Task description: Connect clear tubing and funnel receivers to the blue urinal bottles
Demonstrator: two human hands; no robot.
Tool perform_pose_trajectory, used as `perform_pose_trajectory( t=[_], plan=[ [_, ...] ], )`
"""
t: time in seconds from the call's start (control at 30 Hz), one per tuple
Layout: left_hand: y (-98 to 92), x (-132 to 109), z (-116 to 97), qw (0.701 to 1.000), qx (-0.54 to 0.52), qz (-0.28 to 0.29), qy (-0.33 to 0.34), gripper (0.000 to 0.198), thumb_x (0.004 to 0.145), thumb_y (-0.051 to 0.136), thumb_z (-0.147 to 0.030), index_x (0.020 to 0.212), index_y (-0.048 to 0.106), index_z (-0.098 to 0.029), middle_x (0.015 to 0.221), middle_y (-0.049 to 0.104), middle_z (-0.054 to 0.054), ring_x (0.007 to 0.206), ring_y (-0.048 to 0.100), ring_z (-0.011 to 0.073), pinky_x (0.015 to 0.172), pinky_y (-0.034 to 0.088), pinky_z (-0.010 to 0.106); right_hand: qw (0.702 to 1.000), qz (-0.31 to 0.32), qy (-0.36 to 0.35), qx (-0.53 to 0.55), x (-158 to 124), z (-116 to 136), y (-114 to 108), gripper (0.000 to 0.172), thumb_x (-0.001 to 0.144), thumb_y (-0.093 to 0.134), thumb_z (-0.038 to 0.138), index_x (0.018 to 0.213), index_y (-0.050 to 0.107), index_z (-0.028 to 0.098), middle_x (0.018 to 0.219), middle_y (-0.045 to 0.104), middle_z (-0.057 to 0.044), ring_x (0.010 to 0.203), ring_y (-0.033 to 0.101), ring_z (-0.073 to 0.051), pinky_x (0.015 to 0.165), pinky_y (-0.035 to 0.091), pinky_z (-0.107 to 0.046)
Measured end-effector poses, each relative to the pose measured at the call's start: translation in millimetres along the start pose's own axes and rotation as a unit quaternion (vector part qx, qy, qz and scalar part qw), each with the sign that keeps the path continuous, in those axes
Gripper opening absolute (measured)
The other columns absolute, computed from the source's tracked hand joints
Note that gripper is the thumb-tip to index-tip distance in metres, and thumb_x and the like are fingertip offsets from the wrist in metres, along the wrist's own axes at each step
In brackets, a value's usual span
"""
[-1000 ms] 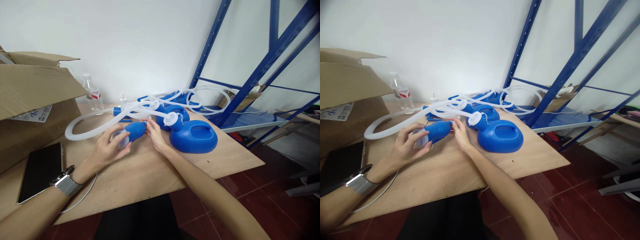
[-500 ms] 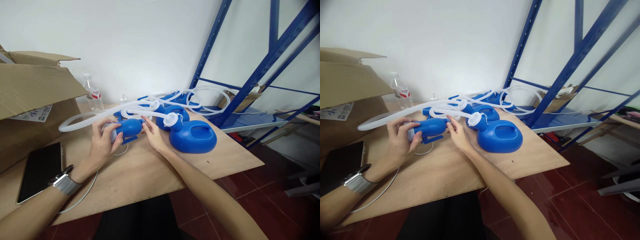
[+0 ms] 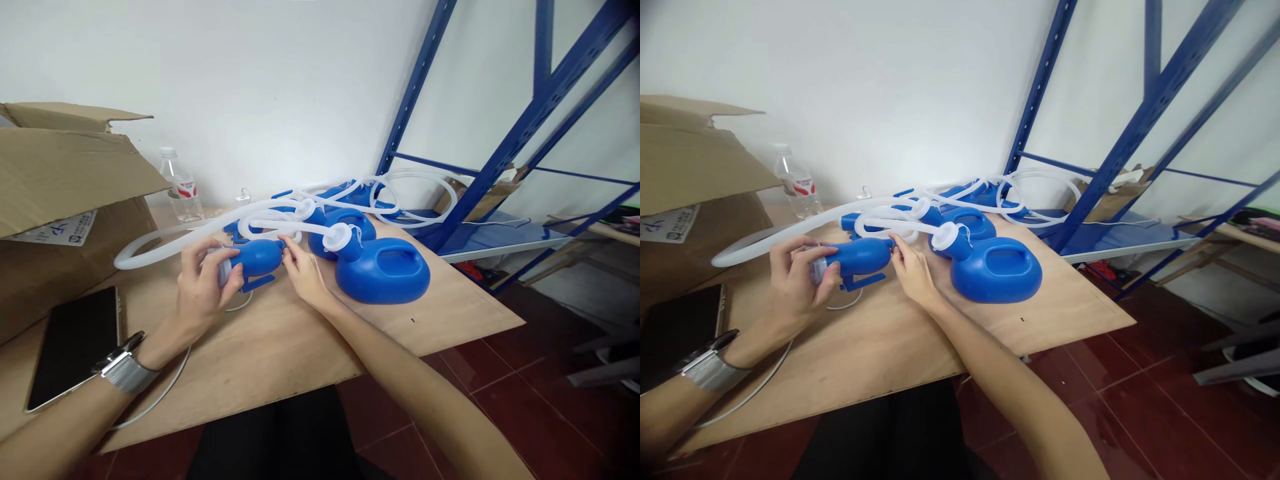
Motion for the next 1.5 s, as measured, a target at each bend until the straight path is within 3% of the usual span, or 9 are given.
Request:
perform_pose_trajectory(
  t=[0.17, 0.3, 0.47, 0.57, 0.73, 0.97, 1.17, 1.4, 1.5],
  plan=[
    [-6.4, 7, 3, 1.0, 0.011, -0.011, -0.021, 0.025, 0.097, 0.062, -0.015, 0.121, 0.061, -0.023, 0.111, 0.057, 0.012, 0.104, 0.064, 0.0266, 0.088, 0.058, 0.046, 1.0, 0.009, 0.003, -0.008, 1, -4, -4, 0.052, 0.107, 0.046, 0.045, 0.149, 0.06, 0.018, 0.119, 0.072, -0.008, 0.103, 0.068, -0.015, 0.099, 0.054, -0.028],
    [-11.2, 7, 4, 0.999, 0.012, -0.027, -0.018, 0.02, 0.098, 0.061, -0.017, 0.118, 0.062, -0.02, 0.109, 0.059, 0.012, 0.106, 0.063, 0.0299, 0.088, 0.057, 0.05, 0.998, -0.057, -0.026, -0.028, -1, 0, -15, 0.048, 0.104, 0.053, 0.049, 0.139, 0.067, 0.018, 0.102, 0.069, -0.007, 0.087, 0.063, -0.013, 0.087, 0.054, -0.026],
    [-11.2, 7, 3, 0.999, 0.012, -0.014, -0.028, 0.029, 0.097, 0.06, -0.012, 0.123, 0.06, -0.025, 0.108, 0.059, 0.011, 0.108, 0.062, 0.03, 0.089, 0.058, 0.051, 0.98, -0.149, -0.097, -0.089, -7, 16, -31, 0.037, 0.099, 0.062, 0.047, 0.118, 0.077, 0.019, 0.122, 0.059, -0.012, 0.117, 0.059, -0.019, 0.113, 0.05, -0.034],
    [-12.3, 7, 2, 0.999, 0.006, -0.021, -0.027, 0.028, 0.098, 0.06, -0.013, 0.123, 0.06, -0.025, 0.11, 0.059, 0.012, 0.107, 0.062, 0.0295, 0.088, 0.057, 0.051, 0.983, -0.107, -0.101, -0.11, -4, 14, -28, 0.037, 0.101, 0.059, 0.045, 0.123, 0.074, 0.021, 0.13, 0.06, -0.012, 0.127, 0.056, -0.022, 0.122, 0.044, -0.041],
    [-12.5, 6, 6, 0.999, 0.0, -0.026, -0.035, 0.02, 0.099, 0.06, -0.015, 0.119, 0.061, -0.021, 0.112, 0.058, 0.01, 0.107, 0.062, 0.0272, 0.09, 0.057, 0.049, 0.984, -0.032, -0.137, -0.107, -3, 10, -18, 0.041, 0.102, 0.056, 0.042, 0.134, 0.067, 0.019, 0.135, 0.063, -0.01, 0.131, 0.055, -0.024, 0.123, 0.042, -0.044],
    [-11.6, 3, 20, 0.995, -0.013, -0.027, -0.098, 0.015, 0.103, 0.055, -0.022, 0.114, 0.064, -0.018, 0.112, 0.061, 0.01, 0.109, 0.062, 0.0262, 0.092, 0.054, 0.046, 0.979, -0.037, -0.162, -0.121, -2, 11, -15, 0.044, 0.108, 0.044, 0.043, 0.138, 0.063, 0.018, 0.141, 0.062, -0.01, 0.134, 0.055, -0.022, 0.123, 0.042, -0.043],
    [-11.6, -1, 21, 0.992, 0.005, -0.04, -0.118, 0.025, 0.102, 0.052, -0.03, 0.107, 0.069, -0.012, 0.103, 0.069, 0.013, 0.102, 0.061, 0.0277, 0.091, 0.047, 0.042, 0.955, -0.079, -0.216, -0.188, -8, 18, -16, 0.043, 0.109, 0.04, 0.037, 0.138, 0.065, 0.017, 0.137, 0.064, -0.009, 0.134, 0.056, -0.021, 0.12, 0.045, -0.039],
    [-6.0, -4, 31, 0.983, -0.031, -0.034, -0.175, 0.027, 0.1, 0.052, -0.03, 0.104, 0.069, -0.009, 0.11, 0.06, 0.014, 0.102, 0.061, 0.0262, 0.088, 0.048, 0.039, 0.919, -0.107, -0.275, -0.26, -13, 27, -16, 0.042, 0.108, 0.039, 0.029, 0.129, 0.071, 0.011, 0.123, 0.069, -0.013, 0.123, 0.062, -0.023, 0.112, 0.051, -0.038],
    [-4.2, -7, 36, 0.978, -0.045, -0.035, -0.199, 0.025, 0.1, 0.05, -0.029, 0.1, 0.067, -0.01, 0.107, 0.058, 0.013, 0.101, 0.06, 0.0245, 0.087, 0.047, 0.037, 0.923, -0.087, -0.267, -0.264, -12, 25, -15, 0.043, 0.109, 0.038, 0.03, 0.128, 0.071, 0.011, 0.122, 0.07, -0.013, 0.119, 0.063, -0.023, 0.109, 0.052, -0.037]
  ],
)
Point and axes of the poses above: each hand's wrist, its own x-axis towards the middle knuckle, its own y-axis out of the palm, z = x × y, the point moved 9 cm from there along x, towards the middle knuckle
